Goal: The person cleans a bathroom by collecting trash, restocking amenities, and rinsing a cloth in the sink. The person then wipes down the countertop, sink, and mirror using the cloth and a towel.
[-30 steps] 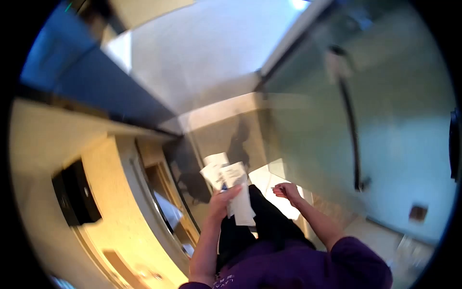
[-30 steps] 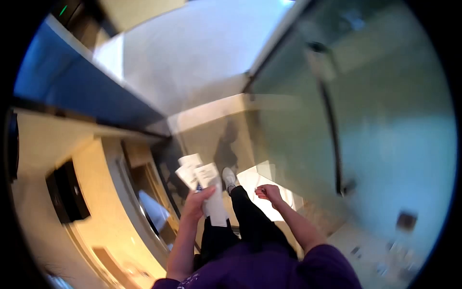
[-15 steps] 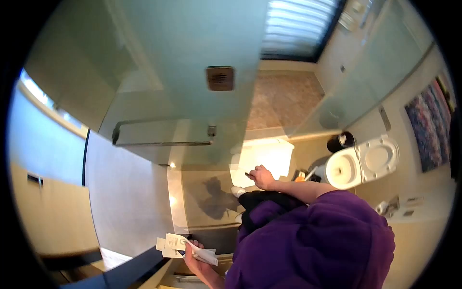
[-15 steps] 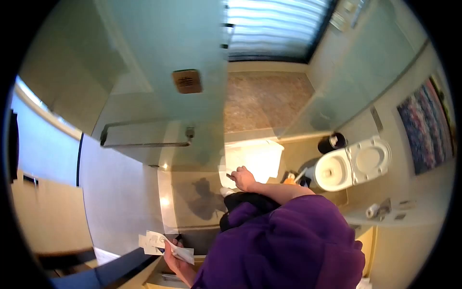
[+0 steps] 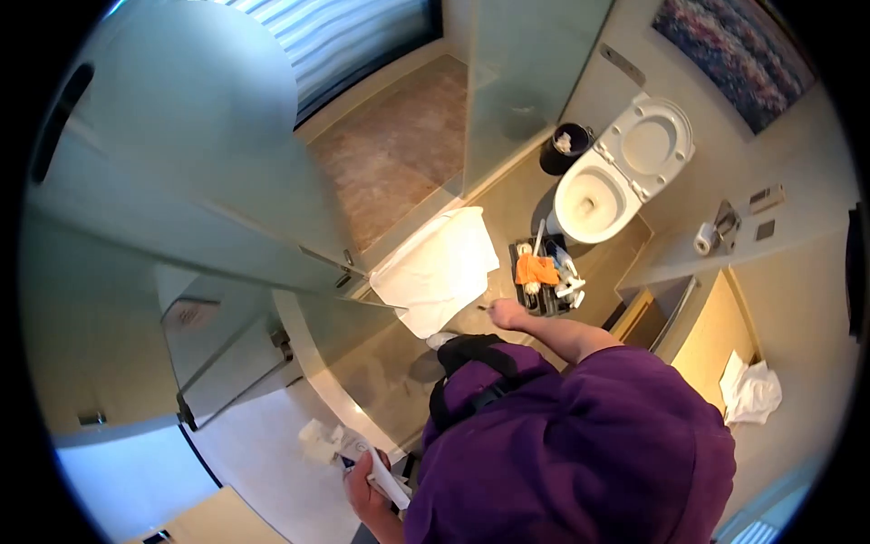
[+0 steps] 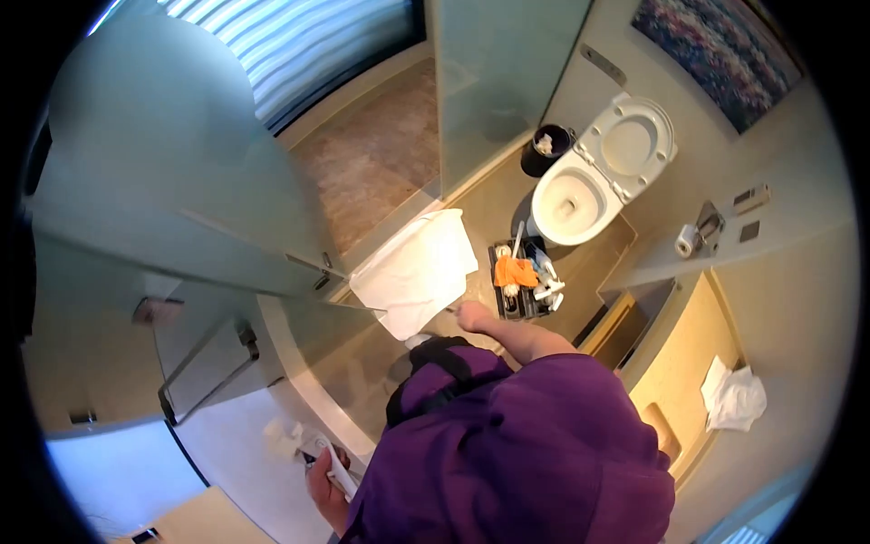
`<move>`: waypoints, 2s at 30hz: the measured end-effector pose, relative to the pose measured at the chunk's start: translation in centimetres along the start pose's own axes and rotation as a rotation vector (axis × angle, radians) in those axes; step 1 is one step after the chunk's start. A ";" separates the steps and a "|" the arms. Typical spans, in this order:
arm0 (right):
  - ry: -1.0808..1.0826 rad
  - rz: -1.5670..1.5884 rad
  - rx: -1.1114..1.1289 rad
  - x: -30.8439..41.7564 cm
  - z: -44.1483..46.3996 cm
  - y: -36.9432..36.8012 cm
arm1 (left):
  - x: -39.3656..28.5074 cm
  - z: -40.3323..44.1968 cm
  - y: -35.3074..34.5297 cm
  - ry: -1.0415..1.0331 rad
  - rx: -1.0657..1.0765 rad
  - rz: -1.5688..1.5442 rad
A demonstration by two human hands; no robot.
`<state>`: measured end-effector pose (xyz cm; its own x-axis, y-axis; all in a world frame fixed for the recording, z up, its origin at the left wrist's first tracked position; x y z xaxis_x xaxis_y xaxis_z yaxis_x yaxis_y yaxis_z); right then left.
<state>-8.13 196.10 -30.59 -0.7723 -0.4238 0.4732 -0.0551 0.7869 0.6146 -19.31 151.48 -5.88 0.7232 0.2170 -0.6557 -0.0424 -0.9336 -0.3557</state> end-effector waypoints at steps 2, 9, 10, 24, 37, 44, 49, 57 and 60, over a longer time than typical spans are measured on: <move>-0.181 0.008 -0.035 -5.8 0.2 -0.9 | -1.2 0.9 -2.5 0.021 0.052 0.275; -0.454 0.139 -0.247 -15.1 -7.3 0.4 | -0.6 5.6 -10.8 0.281 0.323 0.449; -0.472 0.157 -0.271 -15.6 -8.1 0.4 | -0.4 5.8 -12.4 0.307 0.358 0.507; -0.576 0.532 -0.548 -19.0 -7.5 4.0 | 5.1 16.3 -31.4 0.418 0.674 0.606; -0.257 0.195 -0.837 -29.1 21.6 20.4 | 16.6 35.2 -59.4 0.926 0.756 0.995; -0.293 0.264 -0.557 -39.2 45.1 30.7 | 24.7 43.3 -65.2 0.956 0.655 1.013; -0.391 0.385 -0.628 -45.2 55.0 40.8 | 27.5 47.4 -65.7 0.973 0.605 1.107; -0.530 0.089 -0.542 -53.0 63.5 40.3 | 27.8 49.9 -65.2 1.135 0.362 1.113; -0.397 -0.191 -0.546 -52.7 63.4 37.7 | 27.6 50.0 -62.7 1.152 0.322 1.133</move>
<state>-9.65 276.52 -72.41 -0.9593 -0.2539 0.1231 0.0326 0.3336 0.9422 -31.18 230.29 -34.98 0.3196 -0.9428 0.0944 -0.8999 -0.3332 -0.2815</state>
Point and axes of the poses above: each hand's wrist, its own z-axis towards the middle knuckle, its own y-axis out of the back of the hand, x = y × z, the point moved 3 cm from there along z, towards the middle knuckle, and after that the axes turned 4 degrees about z, right-handed, at the moved point
